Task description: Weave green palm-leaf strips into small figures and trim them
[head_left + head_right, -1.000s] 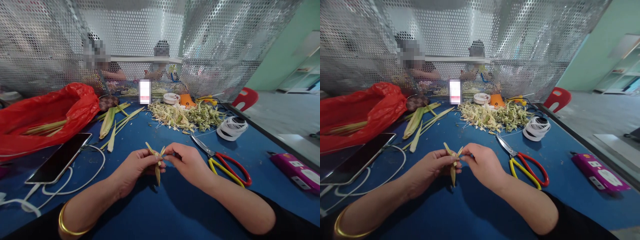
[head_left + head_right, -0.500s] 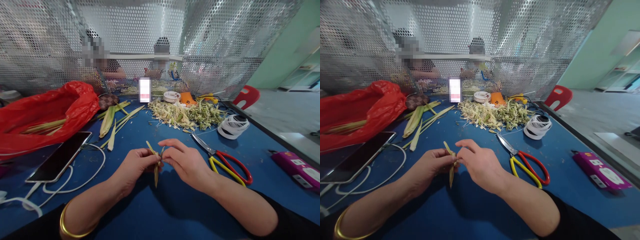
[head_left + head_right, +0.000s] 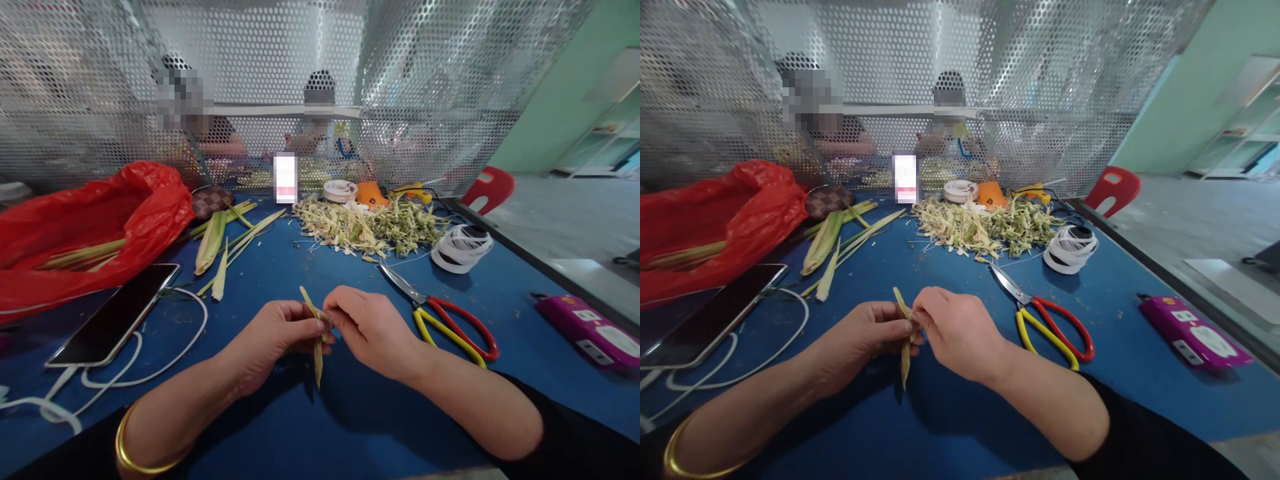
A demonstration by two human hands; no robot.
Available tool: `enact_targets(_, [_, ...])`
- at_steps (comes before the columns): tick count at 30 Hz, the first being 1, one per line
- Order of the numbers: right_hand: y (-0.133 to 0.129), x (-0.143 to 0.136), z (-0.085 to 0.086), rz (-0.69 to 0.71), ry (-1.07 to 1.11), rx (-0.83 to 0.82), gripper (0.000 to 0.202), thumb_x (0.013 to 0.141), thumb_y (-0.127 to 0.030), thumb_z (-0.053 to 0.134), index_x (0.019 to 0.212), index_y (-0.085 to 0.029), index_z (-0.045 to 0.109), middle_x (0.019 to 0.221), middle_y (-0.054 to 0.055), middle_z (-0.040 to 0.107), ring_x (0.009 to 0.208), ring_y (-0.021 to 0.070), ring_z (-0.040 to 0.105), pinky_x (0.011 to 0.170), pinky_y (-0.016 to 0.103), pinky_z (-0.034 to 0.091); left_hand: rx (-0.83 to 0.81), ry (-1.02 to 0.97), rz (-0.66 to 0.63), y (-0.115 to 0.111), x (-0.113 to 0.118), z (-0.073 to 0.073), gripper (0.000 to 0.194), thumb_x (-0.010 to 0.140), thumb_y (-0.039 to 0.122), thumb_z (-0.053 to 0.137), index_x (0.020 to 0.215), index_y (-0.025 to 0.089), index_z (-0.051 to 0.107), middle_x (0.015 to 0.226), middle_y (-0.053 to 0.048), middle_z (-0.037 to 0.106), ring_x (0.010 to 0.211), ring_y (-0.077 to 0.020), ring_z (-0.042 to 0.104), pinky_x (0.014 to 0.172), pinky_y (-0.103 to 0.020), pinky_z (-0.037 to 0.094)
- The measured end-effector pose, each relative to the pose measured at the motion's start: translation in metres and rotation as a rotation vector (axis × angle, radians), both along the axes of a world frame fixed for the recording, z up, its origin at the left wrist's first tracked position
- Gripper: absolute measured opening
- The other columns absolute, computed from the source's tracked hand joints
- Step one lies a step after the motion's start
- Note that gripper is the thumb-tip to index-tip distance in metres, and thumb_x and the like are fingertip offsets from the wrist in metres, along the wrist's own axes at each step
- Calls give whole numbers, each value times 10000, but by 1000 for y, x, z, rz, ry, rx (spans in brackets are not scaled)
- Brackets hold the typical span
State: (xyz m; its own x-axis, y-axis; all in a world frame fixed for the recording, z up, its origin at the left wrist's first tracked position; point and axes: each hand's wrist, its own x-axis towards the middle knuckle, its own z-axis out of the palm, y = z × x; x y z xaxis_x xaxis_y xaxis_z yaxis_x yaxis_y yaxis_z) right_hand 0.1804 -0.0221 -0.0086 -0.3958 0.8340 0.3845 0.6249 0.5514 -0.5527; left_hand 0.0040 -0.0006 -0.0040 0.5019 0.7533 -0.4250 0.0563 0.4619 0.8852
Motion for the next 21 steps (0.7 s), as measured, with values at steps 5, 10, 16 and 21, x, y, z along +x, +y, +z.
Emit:
enact_targets(5, [-1, 1, 0, -50, 47, -73, 92, 848, -149, 485, 769, -197, 486, 653, -30, 551, 553, 95, 465, 529, 213, 313, 92, 80, 19, -2, 2, 2, 168, 661, 258, 737, 763, 144, 669, 709, -30, 692, 684, -156, 658, 704, -261, 517])
enact_targets(10, [0, -2, -1, -131, 221, -273, 95, 836, -187, 523, 742, -197, 521, 570, -49, 549, 506, 85, 475, 496, 201, 332, 392, 194, 18, -7, 4, 5, 140, 700, 280, 693, 764, 164, 650, 704, -11, 673, 660, -146, 624, 622, -233, 495])
enact_targets(16, [6, -6, 2, -102, 562, -764, 125, 811, -241, 554, 708, -173, 548, 518, -42, 586, 384, 52, 430, 389, 172, 298, 645, 312, -40, -10, 3, 8, 117, 771, 247, 600, 721, 181, 684, 722, -21, 702, 648, -142, 614, 616, -222, 476])
enact_targets(21, [10, -6, -1, -63, 710, -951, 157, 818, -291, 551, 725, -164, 545, 550, -40, 587, 321, 32, 350, 340, 175, 220, 518, 228, 161, -5, 3, 7, 112, 714, 275, 671, 747, 168, 676, 722, -21, 711, 683, -154, 639, 660, -231, 497])
